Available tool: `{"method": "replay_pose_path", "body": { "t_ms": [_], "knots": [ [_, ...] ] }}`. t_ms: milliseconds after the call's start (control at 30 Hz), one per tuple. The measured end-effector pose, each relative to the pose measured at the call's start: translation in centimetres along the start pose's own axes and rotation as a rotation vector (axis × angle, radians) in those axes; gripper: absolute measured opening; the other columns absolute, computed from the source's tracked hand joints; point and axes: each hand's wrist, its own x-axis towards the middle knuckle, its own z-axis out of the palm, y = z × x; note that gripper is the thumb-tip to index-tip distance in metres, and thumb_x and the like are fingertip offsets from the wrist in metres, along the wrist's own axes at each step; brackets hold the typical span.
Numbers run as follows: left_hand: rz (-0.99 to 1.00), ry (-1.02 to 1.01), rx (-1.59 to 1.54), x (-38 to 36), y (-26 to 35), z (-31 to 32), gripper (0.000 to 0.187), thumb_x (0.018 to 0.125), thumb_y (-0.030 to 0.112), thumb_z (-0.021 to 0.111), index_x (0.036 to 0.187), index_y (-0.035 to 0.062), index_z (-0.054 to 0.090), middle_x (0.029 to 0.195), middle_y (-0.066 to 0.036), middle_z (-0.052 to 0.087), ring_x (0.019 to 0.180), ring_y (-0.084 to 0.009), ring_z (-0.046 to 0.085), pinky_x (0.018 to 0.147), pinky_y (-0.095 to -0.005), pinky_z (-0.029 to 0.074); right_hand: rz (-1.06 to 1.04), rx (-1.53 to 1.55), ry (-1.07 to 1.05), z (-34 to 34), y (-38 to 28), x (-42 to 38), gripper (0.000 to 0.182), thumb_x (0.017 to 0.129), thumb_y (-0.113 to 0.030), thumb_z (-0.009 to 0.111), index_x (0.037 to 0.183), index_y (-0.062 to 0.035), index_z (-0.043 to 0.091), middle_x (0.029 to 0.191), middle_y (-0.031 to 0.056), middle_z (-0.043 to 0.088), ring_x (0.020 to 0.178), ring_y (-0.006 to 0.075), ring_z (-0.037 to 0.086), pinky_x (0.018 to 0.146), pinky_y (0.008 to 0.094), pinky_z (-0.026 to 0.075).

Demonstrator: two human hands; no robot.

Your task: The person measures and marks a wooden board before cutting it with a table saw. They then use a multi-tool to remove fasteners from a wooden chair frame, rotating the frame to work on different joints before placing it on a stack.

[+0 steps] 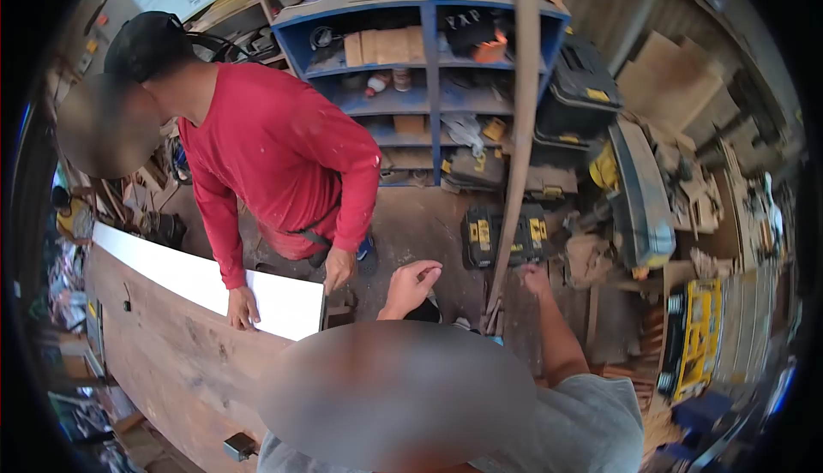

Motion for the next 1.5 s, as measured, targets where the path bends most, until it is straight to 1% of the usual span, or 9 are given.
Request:
{"method": "replay_pose_path", "body": {
  "t_ms": [33,133,333,500,833,967,1167,1200,1500],
  "knots": [
    [0.002,0.016,-0.04,1.9,-0.4,-0.2,0.022,0.09,0.022,0.067,0.106,0.0077,0.073,0.095,-0.011,0.073,0.081,-0.0237,0.071,0.075,-0.0349,0.055,-0.042,0.072,0.022,-1.1,-9.9,0.1,0.025,0.085,-0.002,0.055,0.103,-0.0021,0.072,0.081,0.0041,0.067,0.079,0.0129,0.062,0.068,0.031,0.049],
    [0.036,0.023,-0.119,9.1,0.5,-1.7,0.023,0.091,0.022,0.067,0.106,0.0066,0.073,0.096,-0.012,0.073,0.081,-0.0229,0.071,0.076,-0.0347,0.055,-0.217,0.253,-0.037,0.9,-17.1,6.0,0.027,0.085,-0.001,0.058,0.11,-0.0003,0.07,0.082,0.0026,0.066,0.079,0.0117,0.061,0.071,0.0264,0.049],
    [0.154,0.132,-0.27,21.7,3.6,-6.0,0.023,0.091,0.02,0.066,0.107,0.0044,0.071,0.096,-0.011,0.072,0.084,-0.0225,0.07,0.077,-0.034,0.053,-0.299,0.004,-0.157,6.1,-26.7,8.0,0.029,0.087,-0.009,0.062,0.115,-0.0035,0.068,0.094,0.0122,0.07,0.087,0.018,0.068,0.082,0.0301,0.053],
    [0.196,0.25,-0.375,28.0,4.2,-8.9,0.023,0.09,0.013,0.068,0.11,0.0019,0.069,0.099,-0.01,0.067,0.088,-0.0179,0.066,0.08,-0.0293,0.051,-0.431,-0.071,-0.037,8.3,-36.6,12.1,0.032,0.086,-0.009,0.066,0.118,-0.0057,0.068,0.097,0.0143,0.067,0.083,0.0205,0.065,0.079,0.0329,0.053],
    [-0.115,0.963,-0.895,42.5,0.4,-11.3,0.035,0.097,0.018,0.062,0.13,0.006,0.058,0.106,0.001,0.059,0.092,-0.0058,0.054,0.078,-0.0226,0.044,-0.725,0.43,0.222,8.2,-63.0,30.7,0.058,0.087,-0.006,0.07,0.142,-0.0057,0.051,0.121,0.0061,0.059,0.09,0.0121,0.057,0.072,0.0237,0.046],
    [-0.264,1.323,-0.968,47.6,-1.0,-13.7,0.033,0.099,0.021,0.059,0.129,0.0076,0.058,0.107,0.001,0.058,0.092,-0.0063,0.051,0.075,-0.0234,0.044,-0.787,0.673,0.173,8.5,-65.6,35.7,0.057,0.086,-0.005,0.076,0.135,0.0055,0.05,0.103,0.0038,0.059,0.074,0.0056,0.049,0.061,0.0184,0.039],
    [-0.397,1.802,-0.986,53.6,-7.9,-16.4,0.027,0.1,0.02,0.056,0.124,0.0084,0.058,0.099,0.001,0.058,0.084,-0.0071,0.051,0.071,-0.0231,0.043,-0.758,0.556,0.201,6.6,-67.0,37.1,0.05,0.078,-0.007,0.085,0.114,0.0085,0.055,0.088,0.0049,0.061,0.07,0.0057,0.048,0.058,0.0186,0.038],
    [-0.361,1.957,-0.847,54.9,-13.5,-15.2,0.023,0.098,0.017,0.059,0.117,0.003,0.061,0.103,-0.006,0.065,0.091,-0.0146,0.058,0.084,-0.0287,0.047,-0.763,0.543,0.191,6.3,-66.8,37.5,0.053,0.076,-0.007,0.087,0.115,0.0088,0.055,0.092,0.0071,0.062,0.071,0.0074,0.05,0.058,0.0209,0.04],
    [-0.685,2.057,-0.545,55.9,-26.6,-15.2,0.02,0.092,0.015,0.064,0.108,0.0047,0.067,0.104,-0.011,0.07,0.097,-0.0233,0.065,0.088,-0.0349,0.049,-0.71,0.472,0.144,5.5,-65.8,38.2,0.05,0.077,-0.005,0.084,0.115,0.0088,0.055,0.099,0.0114,0.065,0.078,0.012,0.058,0.062,0.0239,0.045]
  ]
}}
